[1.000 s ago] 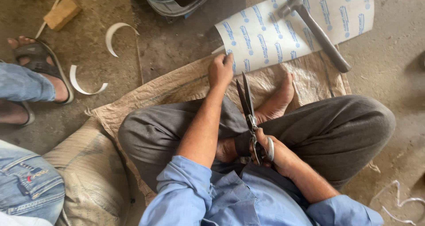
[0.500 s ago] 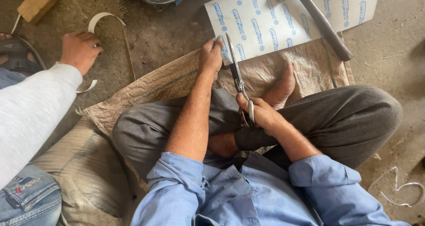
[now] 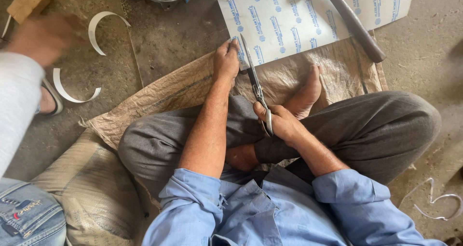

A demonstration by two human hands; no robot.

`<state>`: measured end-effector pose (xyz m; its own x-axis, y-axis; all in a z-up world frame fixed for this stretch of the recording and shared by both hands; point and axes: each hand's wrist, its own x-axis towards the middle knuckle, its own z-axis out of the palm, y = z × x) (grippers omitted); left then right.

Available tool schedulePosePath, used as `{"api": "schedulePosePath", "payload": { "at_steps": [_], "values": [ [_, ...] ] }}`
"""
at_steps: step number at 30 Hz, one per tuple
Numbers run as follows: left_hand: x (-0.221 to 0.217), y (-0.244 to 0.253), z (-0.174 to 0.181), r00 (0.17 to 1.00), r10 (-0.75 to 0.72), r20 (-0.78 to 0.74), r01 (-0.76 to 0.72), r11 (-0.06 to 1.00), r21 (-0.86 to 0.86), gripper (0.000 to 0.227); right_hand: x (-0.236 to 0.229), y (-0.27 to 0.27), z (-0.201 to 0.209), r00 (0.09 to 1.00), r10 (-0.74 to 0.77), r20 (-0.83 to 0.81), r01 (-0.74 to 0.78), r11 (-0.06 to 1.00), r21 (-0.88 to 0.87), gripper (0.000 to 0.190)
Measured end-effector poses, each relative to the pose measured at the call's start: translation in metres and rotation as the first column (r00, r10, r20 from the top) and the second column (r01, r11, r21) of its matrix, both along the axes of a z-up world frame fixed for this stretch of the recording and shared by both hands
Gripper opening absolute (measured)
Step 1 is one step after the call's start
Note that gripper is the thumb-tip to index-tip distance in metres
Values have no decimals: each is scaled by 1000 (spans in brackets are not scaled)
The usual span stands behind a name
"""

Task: The person sits cross-legged on the floor and uses large shears to cut a roll of white material with blue text into thin strips. The cut strips curl and fall onto the floor beside them.

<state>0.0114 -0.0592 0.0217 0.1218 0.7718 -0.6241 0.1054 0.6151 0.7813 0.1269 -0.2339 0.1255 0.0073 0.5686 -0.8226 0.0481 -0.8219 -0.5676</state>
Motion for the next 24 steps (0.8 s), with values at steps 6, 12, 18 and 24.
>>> {"api": "schedulePosePath", "payload": {
  "at_steps": [6,12,18,24],
  "values": [
    [-2,-4,-10,1000,5,22,-6,1000,30,41,-8,-8,2,996,-88,0,88,996,15,62],
    [-5,-6,-18,999,-26,-21,27,999,47,44,-2,-3,1,997,-70,30,69,997,28,63],
    [-5,-6,-13,999,-20,-26,21,999,30,41,3,30,-9,995,-97,-6,97,994,47,65],
    [-7,-7,-16,998,5,58,-7,999,40,43,-3,34,-16,995,-75,63,72,996,51,63]
  ]
}}
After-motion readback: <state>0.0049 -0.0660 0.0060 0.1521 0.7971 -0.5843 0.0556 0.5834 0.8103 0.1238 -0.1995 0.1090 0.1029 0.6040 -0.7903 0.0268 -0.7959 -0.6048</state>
